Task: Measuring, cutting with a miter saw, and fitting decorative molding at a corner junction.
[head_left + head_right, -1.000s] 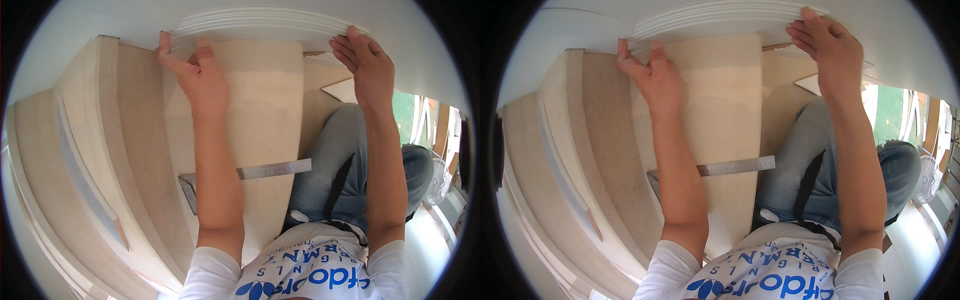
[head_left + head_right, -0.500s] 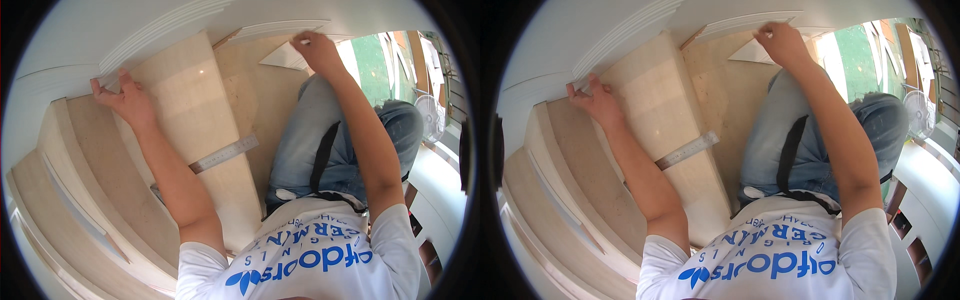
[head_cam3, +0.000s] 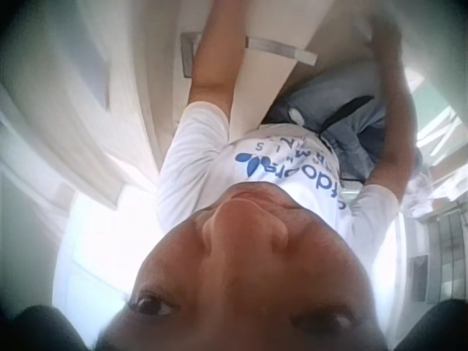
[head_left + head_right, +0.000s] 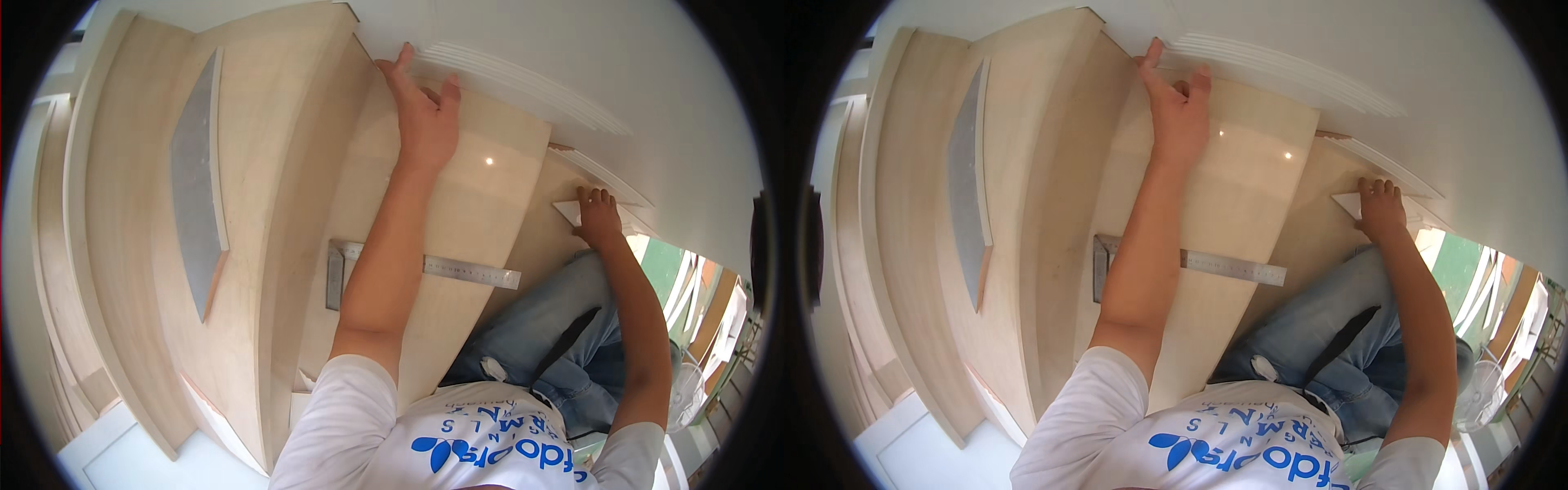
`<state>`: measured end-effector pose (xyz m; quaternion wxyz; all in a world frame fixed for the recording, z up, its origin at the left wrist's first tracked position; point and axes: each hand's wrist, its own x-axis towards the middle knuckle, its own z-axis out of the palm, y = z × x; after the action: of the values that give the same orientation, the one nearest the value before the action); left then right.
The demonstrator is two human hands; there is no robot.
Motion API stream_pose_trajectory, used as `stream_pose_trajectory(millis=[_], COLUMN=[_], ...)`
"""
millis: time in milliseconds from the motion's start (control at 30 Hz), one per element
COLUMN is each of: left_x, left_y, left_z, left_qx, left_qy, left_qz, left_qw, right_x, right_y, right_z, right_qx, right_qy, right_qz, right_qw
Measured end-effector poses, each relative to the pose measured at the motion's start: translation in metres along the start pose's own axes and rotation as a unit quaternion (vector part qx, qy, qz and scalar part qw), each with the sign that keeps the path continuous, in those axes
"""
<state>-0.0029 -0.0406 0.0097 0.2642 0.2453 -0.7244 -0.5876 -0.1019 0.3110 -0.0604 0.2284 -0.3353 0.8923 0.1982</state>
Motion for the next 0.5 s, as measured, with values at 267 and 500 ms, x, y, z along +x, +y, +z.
stream_pose_trajectory(millis=[267, 500], left_x=[0.002, 0.010], left_y=[0.001, -0.013], left_z=[0.001, 0.001], left_qx=[0.008, 0.126], left_qy=[0.000, 0.039], left_qz=[0.017, 0.112], left_qw=[1.000, 0.985], right_x=[0.004, -0.021], right_y=[0.007, 0.005], right_z=[0.003, -0.014], right_qx=[0.022, 0.050], right_qy=[-0.018, 0.076], right_qz=[-0.036, -0.064], right_qw=[0.999, 0.994])
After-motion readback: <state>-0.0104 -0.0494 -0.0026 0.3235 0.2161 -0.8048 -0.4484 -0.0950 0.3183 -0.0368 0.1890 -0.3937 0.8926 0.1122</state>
